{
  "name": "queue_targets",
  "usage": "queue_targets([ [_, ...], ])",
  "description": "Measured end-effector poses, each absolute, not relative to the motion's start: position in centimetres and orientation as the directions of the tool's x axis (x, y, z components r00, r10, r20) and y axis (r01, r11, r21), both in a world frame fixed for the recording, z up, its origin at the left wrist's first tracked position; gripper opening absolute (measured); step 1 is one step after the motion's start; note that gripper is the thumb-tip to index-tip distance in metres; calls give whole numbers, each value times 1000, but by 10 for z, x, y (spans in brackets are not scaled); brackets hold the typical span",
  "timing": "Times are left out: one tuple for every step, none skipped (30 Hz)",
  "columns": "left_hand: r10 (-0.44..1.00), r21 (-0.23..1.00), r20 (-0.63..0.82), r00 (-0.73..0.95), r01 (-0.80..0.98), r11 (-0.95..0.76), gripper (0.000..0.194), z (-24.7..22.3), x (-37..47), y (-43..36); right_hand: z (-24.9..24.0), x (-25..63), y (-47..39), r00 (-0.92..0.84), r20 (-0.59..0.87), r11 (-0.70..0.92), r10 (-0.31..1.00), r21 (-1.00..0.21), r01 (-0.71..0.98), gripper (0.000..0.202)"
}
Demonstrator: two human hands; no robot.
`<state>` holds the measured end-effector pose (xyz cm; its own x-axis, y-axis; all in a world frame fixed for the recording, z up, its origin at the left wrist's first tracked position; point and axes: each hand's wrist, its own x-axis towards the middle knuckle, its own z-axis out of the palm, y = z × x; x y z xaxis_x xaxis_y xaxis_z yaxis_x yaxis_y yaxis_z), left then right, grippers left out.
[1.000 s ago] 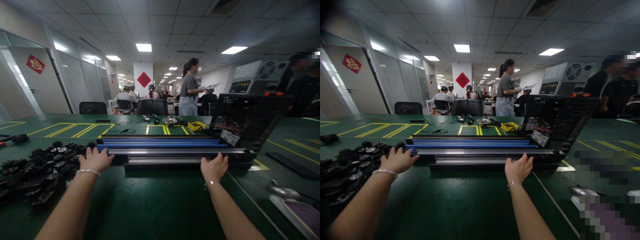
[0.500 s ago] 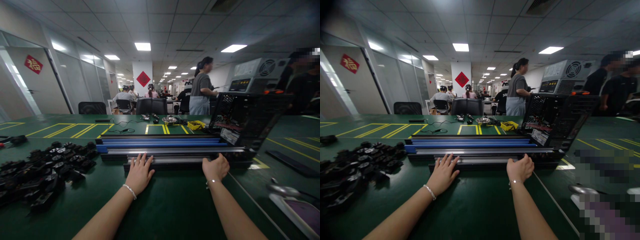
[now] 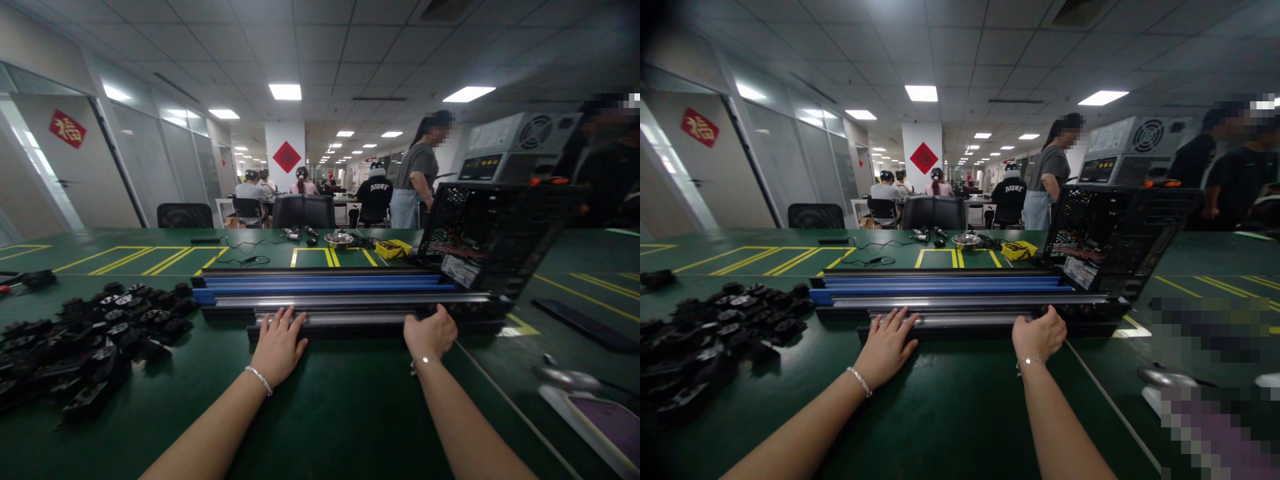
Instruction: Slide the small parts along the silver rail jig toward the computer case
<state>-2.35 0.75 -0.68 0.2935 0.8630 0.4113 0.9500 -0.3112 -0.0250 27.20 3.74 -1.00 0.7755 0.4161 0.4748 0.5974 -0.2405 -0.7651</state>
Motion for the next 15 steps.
queue_targets([
  [861,-26,415,294,950,-312,48,-7,-24,8,-10,272,37,775,473,-244,420,-763,598,63],
  [860,-28,416,295,950,-312,48,-7,-24,8,-10,272,37,774,472,-248,422,-761,599,63],
  [860,-28,416,295,950,-312,47,-7,-24,8,-10,272,37,773,472,-251,424,-759,601,62],
  [860,-28,415,295,950,-312,47,-7,-24,8,-10,272,37,772,473,-254,425,-756,603,62],
  [861,-28,413,296,949,-313,47,-6,-24,8,-10,272,37,771,474,-257,426,-754,605,61],
  [862,-27,412,296,950,-312,47,-6,-24,8,-10,272,37,770,475,-259,426,-752,607,61],
  [862,-27,411,296,949,-313,47,-6,-23,7,-10,272,37,769,477,-258,425,-751,608,60],
  [862,-27,412,296,949,-313,47,-5,-23,7,-11,272,38,768,480,-255,424,-751,610,60],
  [860,-28,414,296,949,-314,47,-6,-23,7,-11,272,38,767,484,-250,421,-751,611,59],
  [859,-28,417,297,949,-314,47,-6,-23,7,-11,272,38,766,490,-245,417,-751,614,59],
  [858,-28,419,297,949,-314,47,-6,-23,7,-11,272,38,764,497,-239,412,-750,617,58],
  [857,-29,421,297,949,-315,47,-7,-23,8,-12,272,39,762,503,-235,409,-748,620,58],
  [856,-29,423,298,948,-316,47,-7,-23,8,-12,272,39,760,507,-233,406,-747,623,58],
  [855,-29,425,298,948,-316,47,-8,-24,8,-12,272,39,759,509,-233,406,-746,624,57],
  [853,-31,427,299,948,-317,47,-8,-24,8,-13,272,39,759,509,-233,405,-745,625,57],
])
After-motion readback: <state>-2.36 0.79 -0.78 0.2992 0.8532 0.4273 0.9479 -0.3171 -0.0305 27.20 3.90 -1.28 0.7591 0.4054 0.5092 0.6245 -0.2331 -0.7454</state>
